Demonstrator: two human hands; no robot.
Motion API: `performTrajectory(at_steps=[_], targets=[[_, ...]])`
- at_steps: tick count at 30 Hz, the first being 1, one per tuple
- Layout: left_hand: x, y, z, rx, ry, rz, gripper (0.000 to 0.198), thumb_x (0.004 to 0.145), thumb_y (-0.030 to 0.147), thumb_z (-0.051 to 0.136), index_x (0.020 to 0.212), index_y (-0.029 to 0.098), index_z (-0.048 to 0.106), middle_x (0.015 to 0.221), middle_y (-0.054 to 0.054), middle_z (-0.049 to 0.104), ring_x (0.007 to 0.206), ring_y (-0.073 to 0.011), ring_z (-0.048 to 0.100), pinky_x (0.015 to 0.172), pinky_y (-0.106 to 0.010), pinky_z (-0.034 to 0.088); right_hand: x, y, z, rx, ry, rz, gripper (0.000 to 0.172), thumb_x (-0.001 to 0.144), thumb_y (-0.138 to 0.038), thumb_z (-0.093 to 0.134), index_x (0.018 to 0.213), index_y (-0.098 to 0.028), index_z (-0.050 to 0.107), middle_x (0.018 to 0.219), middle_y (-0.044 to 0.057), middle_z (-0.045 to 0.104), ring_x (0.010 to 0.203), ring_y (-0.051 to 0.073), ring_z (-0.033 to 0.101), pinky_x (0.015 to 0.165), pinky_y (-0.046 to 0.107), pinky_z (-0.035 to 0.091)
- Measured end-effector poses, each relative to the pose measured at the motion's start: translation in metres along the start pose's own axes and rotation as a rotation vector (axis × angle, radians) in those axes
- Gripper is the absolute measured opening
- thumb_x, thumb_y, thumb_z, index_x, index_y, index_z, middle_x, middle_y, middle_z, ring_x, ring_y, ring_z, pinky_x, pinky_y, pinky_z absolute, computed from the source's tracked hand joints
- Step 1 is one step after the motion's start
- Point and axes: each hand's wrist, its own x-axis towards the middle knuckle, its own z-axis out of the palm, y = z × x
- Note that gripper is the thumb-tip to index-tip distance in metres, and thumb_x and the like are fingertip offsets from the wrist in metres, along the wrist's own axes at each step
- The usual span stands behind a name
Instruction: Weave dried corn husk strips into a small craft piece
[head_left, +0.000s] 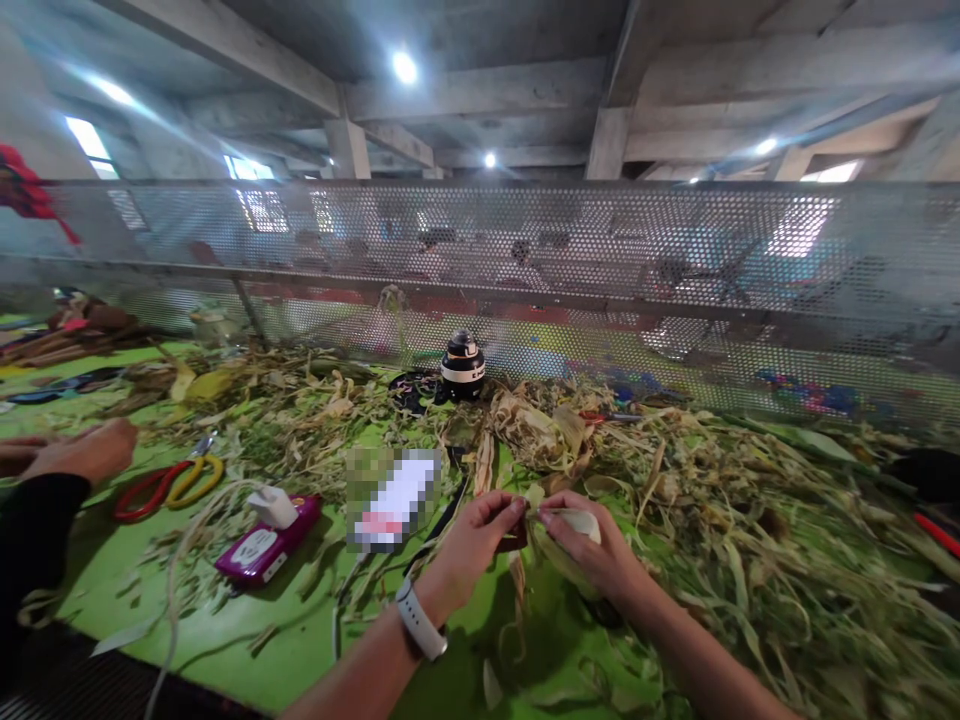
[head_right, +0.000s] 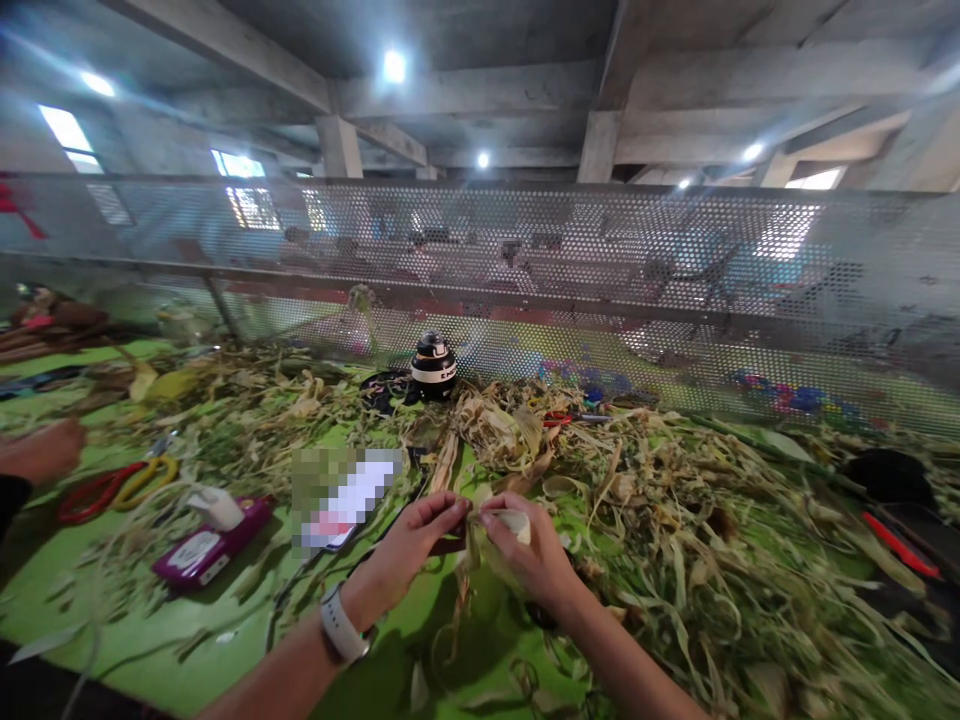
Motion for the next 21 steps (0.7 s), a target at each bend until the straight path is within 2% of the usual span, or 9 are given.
performTrajectory(at_steps=[6, 11, 14, 16, 18, 21], targets=[[-0.004, 0.001, 0.003, -0.031, 0.046, 0.057, 0.03, 0.066, 0.044, 0.069, 0.075, 0.018, 0.059, 0.074, 0.002, 0.057, 0.069, -0.0106, 0.054, 0.068, -0.022, 0.046, 0.001, 0.005, 0.006, 0.012, 0.031, -0.015, 0.029, 0.08, -0.045, 0.055, 0.077, -0.017, 0.058, 0.063, -0.001, 0.052, 0.057, 0.012, 0.046, 0.052, 0.023, 0.037], [-0.001, -0.002, 0.004, -0.042, 0.057, 0.081, 0.035, 0.058, 0.042, 0.076, 0.073, 0.017, 0.057, 0.067, 0.004, 0.054, 0.065, -0.0088, 0.052, 0.066, -0.02, 0.044, -0.002, -0.003, 0.006, -0.05, 0.063, -0.061, 0.028, 0.079, -0.045, 0.056, 0.076, -0.017, 0.059, 0.066, 0.0, 0.054, 0.059, 0.013, 0.047, 0.053, 0.023, 0.037], [0.001, -0.003, 0.003, -0.026, 0.083, 0.082, 0.037, 0.06, 0.045, 0.074, 0.07, 0.017, 0.054, 0.065, 0.004, 0.052, 0.06, -0.0081, 0.05, 0.06, -0.02, 0.043, -0.003, -0.007, 0.004, -0.07, 0.071, -0.071, 0.026, 0.077, -0.042, 0.059, 0.073, -0.017, 0.061, 0.067, 0.001, 0.055, 0.061, 0.014, 0.048, 0.056, 0.024, 0.037], [0.001, -0.003, 0.003, 0.001, 0.095, 0.085, 0.037, 0.06, 0.046, 0.073, 0.069, 0.016, 0.054, 0.061, 0.005, 0.05, 0.054, -0.0067, 0.046, 0.053, -0.018, 0.038, -0.002, -0.006, 0.003, 0.014, 0.025, -0.005, 0.026, 0.073, -0.042, 0.062, 0.07, -0.017, 0.06, 0.063, 0.0, 0.053, 0.059, 0.013, 0.047, 0.055, 0.024, 0.037], [0.0, -0.002, 0.004, 0.024, 0.084, 0.102, 0.036, 0.06, 0.046, 0.073, 0.069, 0.016, 0.055, 0.059, 0.005, 0.049, 0.051, -0.0059, 0.042, 0.049, -0.018, 0.034, -0.001, -0.003, 0.003, 0.184, -0.037, 0.126, 0.028, 0.073, -0.045, 0.061, 0.07, -0.017, 0.06, 0.063, 0.0, 0.055, 0.059, 0.013, 0.049, 0.055, 0.023, 0.04], [-0.001, -0.001, 0.005, 0.06, 0.036, 0.142, 0.035, 0.061, 0.045, 0.073, 0.071, 0.015, 0.058, 0.061, 0.003, 0.053, 0.054, -0.0068, 0.044, 0.051, -0.019, 0.035, -0.001, -0.001, 0.006, 0.42, -0.038, 0.349, 0.037, 0.076, -0.053, 0.054, 0.071, -0.016, 0.062, 0.069, 0.003, 0.059, 0.062, 0.014, 0.053, 0.057, 0.024, 0.043]])
